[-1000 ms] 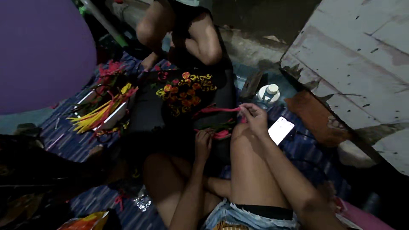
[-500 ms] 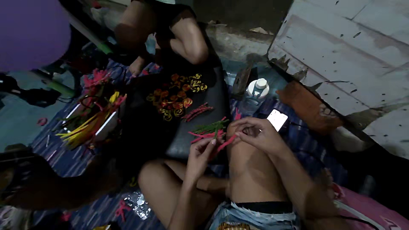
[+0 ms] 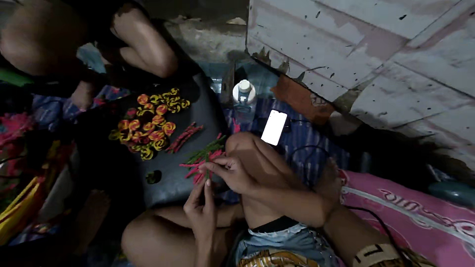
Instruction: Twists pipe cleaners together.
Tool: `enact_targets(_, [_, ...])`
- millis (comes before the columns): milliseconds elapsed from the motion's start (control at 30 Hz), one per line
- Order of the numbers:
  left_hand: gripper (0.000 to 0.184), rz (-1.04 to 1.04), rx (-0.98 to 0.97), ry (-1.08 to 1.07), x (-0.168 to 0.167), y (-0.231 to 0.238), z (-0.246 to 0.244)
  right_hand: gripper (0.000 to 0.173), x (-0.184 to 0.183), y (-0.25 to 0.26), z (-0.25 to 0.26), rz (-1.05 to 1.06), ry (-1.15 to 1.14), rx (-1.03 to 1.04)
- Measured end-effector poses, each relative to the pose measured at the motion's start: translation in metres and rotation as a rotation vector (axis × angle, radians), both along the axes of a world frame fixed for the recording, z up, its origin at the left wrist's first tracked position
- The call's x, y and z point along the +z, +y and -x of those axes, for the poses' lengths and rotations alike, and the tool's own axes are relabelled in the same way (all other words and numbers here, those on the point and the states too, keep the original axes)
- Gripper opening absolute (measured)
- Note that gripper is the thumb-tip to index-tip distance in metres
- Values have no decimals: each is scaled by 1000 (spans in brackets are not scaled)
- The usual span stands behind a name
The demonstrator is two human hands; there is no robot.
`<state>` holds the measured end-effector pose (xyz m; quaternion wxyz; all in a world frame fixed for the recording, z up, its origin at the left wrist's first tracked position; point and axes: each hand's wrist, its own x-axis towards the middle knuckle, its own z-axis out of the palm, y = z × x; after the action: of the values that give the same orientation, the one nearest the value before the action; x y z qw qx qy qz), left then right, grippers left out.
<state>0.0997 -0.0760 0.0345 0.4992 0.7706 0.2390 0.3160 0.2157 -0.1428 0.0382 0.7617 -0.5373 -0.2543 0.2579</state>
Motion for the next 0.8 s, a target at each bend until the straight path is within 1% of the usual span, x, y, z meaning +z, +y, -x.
enact_targets(33, [24,-95,-14,40,0,5,3,22,2,-3,-3,0,14,25])
enact_targets(133, [31,-496,-30,147,14,31,5,23,10,-13,-17,0,56,159])
enact_targets(200, [27,-627,-19,123,32,48,2,23,23,-22,-24,63,92,283])
enact_targets(233, [24,-625,-39,93,41,54,-1,23,28,-25,-27,93,65,319])
enact_targets(300, [21,-519,-126,30,54,62,-7,24,35,-29,-29,124,-17,345])
enact_targets(400, [16,-392,-223,-65,59,63,-13,23,39,-31,-25,101,-73,331])
enact_targets(433, [14,-403,-230,-85,59,62,-13,23,40,-32,-24,97,-75,328])
enact_targets(500, [11,-499,-212,-100,58,61,-12,23,43,-34,-23,105,-83,335])
enact_targets(567, [12,-644,-191,-87,59,61,-9,23,47,-36,-22,127,-118,348])
enact_targets(633, [12,-837,-184,-69,63,63,-4,24,48,-38,-24,135,-178,379])
enact_targets(700, [16,-1092,-227,-29,74,65,6,26,48,-40,-27,155,-249,435])
enact_targets(800, [26,-1470,-335,23,94,64,23,28,55,-44,-31,266,-390,565])
